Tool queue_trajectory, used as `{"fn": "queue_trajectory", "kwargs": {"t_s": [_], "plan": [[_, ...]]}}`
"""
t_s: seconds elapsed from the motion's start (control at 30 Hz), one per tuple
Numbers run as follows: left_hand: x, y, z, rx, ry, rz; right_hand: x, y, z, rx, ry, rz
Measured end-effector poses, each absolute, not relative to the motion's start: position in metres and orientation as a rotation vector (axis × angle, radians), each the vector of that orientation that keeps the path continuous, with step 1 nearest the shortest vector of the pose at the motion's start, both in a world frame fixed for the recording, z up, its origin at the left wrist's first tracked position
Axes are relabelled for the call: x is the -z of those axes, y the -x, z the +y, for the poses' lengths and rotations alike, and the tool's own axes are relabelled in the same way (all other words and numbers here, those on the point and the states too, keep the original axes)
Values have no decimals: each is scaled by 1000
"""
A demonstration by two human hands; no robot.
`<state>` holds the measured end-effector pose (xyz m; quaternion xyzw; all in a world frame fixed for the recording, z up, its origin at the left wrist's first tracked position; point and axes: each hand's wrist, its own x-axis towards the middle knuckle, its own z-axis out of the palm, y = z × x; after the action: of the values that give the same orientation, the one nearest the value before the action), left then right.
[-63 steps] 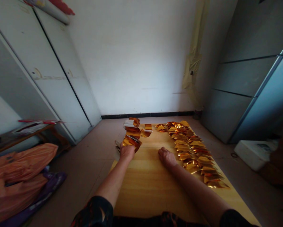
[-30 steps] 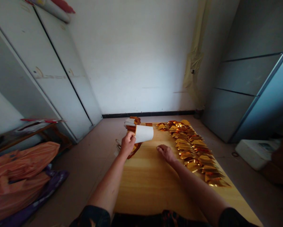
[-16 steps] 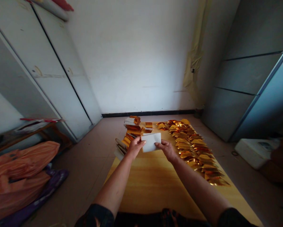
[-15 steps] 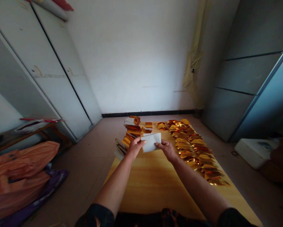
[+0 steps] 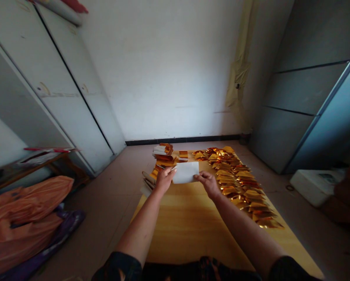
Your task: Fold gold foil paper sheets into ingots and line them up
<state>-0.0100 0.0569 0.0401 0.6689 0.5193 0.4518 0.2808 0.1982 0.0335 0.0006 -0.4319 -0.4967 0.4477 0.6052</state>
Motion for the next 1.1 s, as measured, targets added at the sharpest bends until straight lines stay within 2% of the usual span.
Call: {"fn": "queue_trajectory", "kwargs": {"t_s": [0.3,0.4,0.7,0.83,1.0,1.1], "plan": [[-69,44,73,-1813,-1500,1437,24,-210,48,-647,1185,-1082],[-64,60,79,-1945,-1624,1335,33,-212,51,-591,1210,-1107],[-9,113,92,-1326,-1967,1510,49,-216,54,-582,1244,-1200],[4,122,95,-1162,-2139,1637,51,-216,55,-530,1261,-1258],[-1,119,88,-1023,-2369,1784,49,-218,51,-357,1244,-1444],[-21,104,76,-1076,-2481,1942,49,-221,49,-308,1220,-1535]]}}
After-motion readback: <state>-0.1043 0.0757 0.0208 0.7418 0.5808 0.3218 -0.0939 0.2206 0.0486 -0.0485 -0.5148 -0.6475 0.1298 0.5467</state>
